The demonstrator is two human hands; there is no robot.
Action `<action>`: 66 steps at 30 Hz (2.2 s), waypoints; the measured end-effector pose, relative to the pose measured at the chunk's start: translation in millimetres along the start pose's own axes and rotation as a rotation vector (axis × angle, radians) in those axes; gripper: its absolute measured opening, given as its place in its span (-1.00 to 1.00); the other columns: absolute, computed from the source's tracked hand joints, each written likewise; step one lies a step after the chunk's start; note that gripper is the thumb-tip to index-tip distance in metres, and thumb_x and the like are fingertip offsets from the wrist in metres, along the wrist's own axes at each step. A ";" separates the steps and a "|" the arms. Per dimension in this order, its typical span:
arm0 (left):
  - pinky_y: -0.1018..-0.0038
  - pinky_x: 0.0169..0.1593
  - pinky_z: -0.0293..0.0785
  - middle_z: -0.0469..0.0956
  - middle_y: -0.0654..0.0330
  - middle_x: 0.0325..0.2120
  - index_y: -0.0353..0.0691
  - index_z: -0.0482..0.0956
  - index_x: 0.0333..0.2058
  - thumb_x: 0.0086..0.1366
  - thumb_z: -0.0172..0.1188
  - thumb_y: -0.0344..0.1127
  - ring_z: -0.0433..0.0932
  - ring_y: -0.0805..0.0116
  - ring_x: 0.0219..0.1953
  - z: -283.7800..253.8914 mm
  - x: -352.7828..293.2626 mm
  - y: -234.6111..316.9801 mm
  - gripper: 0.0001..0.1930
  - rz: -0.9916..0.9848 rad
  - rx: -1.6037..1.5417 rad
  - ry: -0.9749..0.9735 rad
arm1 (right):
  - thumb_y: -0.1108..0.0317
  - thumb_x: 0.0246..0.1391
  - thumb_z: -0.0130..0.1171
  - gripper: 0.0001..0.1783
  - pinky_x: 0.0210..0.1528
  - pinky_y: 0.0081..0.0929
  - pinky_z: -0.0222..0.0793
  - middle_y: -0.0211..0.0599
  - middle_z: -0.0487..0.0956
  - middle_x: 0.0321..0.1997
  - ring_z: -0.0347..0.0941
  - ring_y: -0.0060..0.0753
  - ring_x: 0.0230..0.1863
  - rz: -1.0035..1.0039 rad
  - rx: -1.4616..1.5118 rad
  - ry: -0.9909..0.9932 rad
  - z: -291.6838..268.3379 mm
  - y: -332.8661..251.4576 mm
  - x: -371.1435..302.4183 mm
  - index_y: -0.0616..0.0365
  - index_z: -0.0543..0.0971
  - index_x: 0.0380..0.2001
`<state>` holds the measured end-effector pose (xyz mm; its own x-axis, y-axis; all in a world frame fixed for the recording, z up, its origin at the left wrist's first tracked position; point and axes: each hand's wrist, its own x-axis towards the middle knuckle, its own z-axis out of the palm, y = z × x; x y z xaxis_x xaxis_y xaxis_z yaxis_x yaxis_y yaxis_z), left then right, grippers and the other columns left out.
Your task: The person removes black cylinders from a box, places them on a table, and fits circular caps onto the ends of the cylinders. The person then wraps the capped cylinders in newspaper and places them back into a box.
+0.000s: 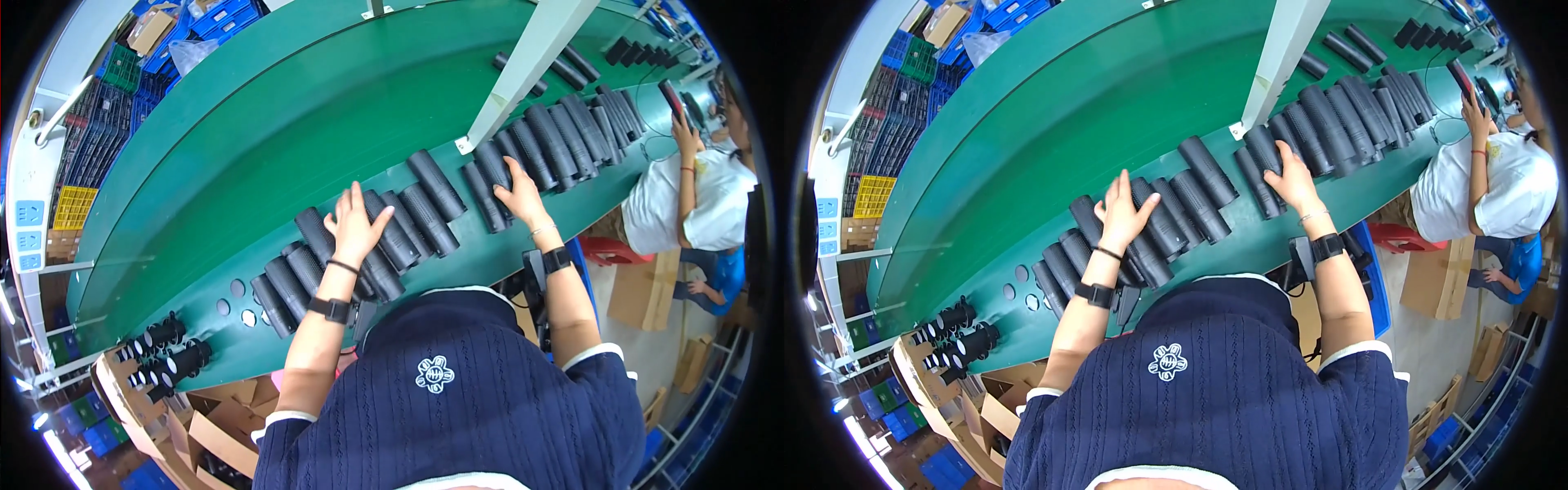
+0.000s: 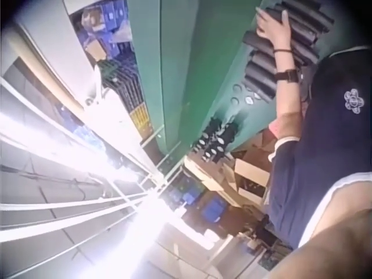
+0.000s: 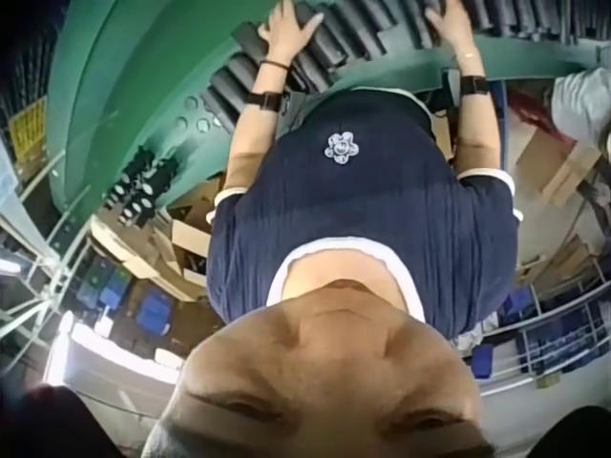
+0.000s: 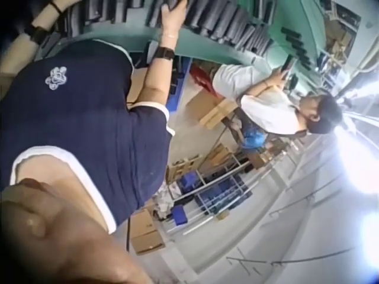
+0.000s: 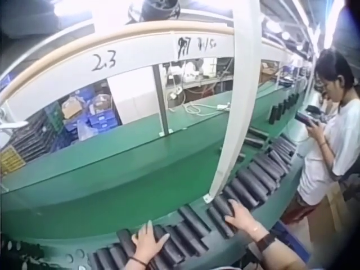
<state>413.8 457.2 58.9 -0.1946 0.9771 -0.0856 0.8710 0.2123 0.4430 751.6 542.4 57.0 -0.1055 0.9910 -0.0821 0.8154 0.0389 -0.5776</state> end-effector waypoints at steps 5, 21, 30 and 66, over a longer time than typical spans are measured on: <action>-0.12 0.23 -0.07 0.40 -0.03 0.03 -0.21 0.26 0.19 -0.01 0.35 0.12 0.33 0.05 0.15 -9.8 0.3 10.8 -0.14 0.158 -0.004 -0.043 | 0.30 0.05 0.22 -0.39 -0.20 -0.56 0.38 -0.24 0.52 -0.31 0.43 -0.54 -0.27 0.277 0.801 -0.324 14.7 -1.8 2.8 0.10 0.26 0.16; 0.34 -0.06 0.36 0.52 0.06 -0.16 -0.30 0.48 -0.04 0.21 0.25 -0.09 0.48 0.30 -0.10 -89.8 -4.2 33.1 -0.54 0.212 -0.402 -0.191 | 0.27 0.07 0.21 -0.28 0.10 -0.50 0.33 -0.20 0.47 0.08 0.40 -0.37 0.08 0.412 0.927 -0.434 1.8 24.1 5.9 0.32 0.23 0.25; 0.32 -0.61 0.29 0.39 0.19 -0.75 -0.21 0.44 -0.67 0.26 0.08 -0.25 0.40 0.18 -0.68 -271.4 -86.2 144.9 -0.68 1.148 -0.788 0.096 | 0.19 0.13 0.15 -0.34 0.11 -0.52 0.32 -0.21 0.48 0.08 0.42 -0.43 0.06 0.473 0.839 -0.393 -10.1 -26.7 -1.6 0.34 0.28 0.21; 0.56 -0.52 0.41 0.56 0.26 -0.63 -0.33 0.59 -0.50 0.15 0.26 -0.31 0.51 0.46 -0.62 -235.1 -104.2 123.0 -0.81 1.219 -1.555 -0.371 | 0.22 0.13 0.19 -0.25 0.21 -0.51 0.22 -0.13 0.41 0.19 0.33 -0.35 0.17 0.275 0.697 -0.427 12.8 8.4 -2.3 0.33 0.17 0.29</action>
<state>435.2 378.8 332.1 0.3453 0.5717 0.7443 -0.6490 -0.4274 0.6294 751.5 538.8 42.0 -0.2739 0.8155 -0.5099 0.3228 -0.4214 -0.8475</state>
